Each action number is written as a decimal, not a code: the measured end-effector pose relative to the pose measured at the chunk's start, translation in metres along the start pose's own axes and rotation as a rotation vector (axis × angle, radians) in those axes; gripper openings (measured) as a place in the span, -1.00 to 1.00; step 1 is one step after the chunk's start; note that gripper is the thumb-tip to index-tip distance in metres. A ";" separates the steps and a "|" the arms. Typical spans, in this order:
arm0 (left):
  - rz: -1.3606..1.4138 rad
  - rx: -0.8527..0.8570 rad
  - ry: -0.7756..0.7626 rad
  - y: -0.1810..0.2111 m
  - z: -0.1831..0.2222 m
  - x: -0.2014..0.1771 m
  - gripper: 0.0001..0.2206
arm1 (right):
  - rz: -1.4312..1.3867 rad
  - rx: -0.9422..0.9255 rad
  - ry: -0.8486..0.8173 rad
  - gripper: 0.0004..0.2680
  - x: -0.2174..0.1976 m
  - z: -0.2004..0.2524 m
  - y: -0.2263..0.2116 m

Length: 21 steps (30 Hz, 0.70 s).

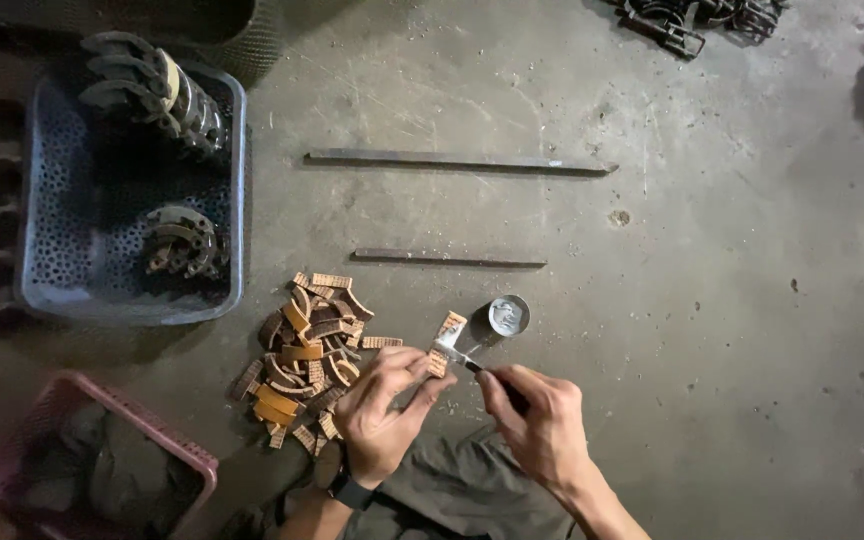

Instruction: Applying epoxy adhesive to brake shoe components in a workshop.

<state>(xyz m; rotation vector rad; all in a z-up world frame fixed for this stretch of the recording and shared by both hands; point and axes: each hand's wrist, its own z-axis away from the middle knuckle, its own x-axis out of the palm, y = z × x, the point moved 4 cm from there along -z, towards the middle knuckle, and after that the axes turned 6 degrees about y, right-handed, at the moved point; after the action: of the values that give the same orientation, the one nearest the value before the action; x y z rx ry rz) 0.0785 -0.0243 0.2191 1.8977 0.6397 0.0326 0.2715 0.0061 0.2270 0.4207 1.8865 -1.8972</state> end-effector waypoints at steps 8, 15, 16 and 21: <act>0.060 0.019 -0.029 0.001 0.004 0.002 -0.74 | 0.122 0.013 0.054 -0.90 -0.004 -0.013 0.003; 0.176 -0.082 -0.043 -0.030 0.017 0.004 -0.70 | -0.009 0.195 0.211 -0.89 -0.035 -0.020 0.032; 0.247 -0.267 -0.116 -0.045 0.023 0.008 -0.73 | -0.066 0.195 0.220 -0.90 -0.037 -0.021 0.031; 0.619 -0.621 -0.450 -0.070 0.037 0.030 -0.71 | -0.278 0.175 0.035 -0.89 -0.015 -0.035 0.009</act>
<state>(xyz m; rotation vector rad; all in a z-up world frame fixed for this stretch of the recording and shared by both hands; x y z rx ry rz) 0.0863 -0.0231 0.1349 1.3576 -0.2617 0.1734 0.2862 0.0419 0.2253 0.2563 1.8888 -2.2600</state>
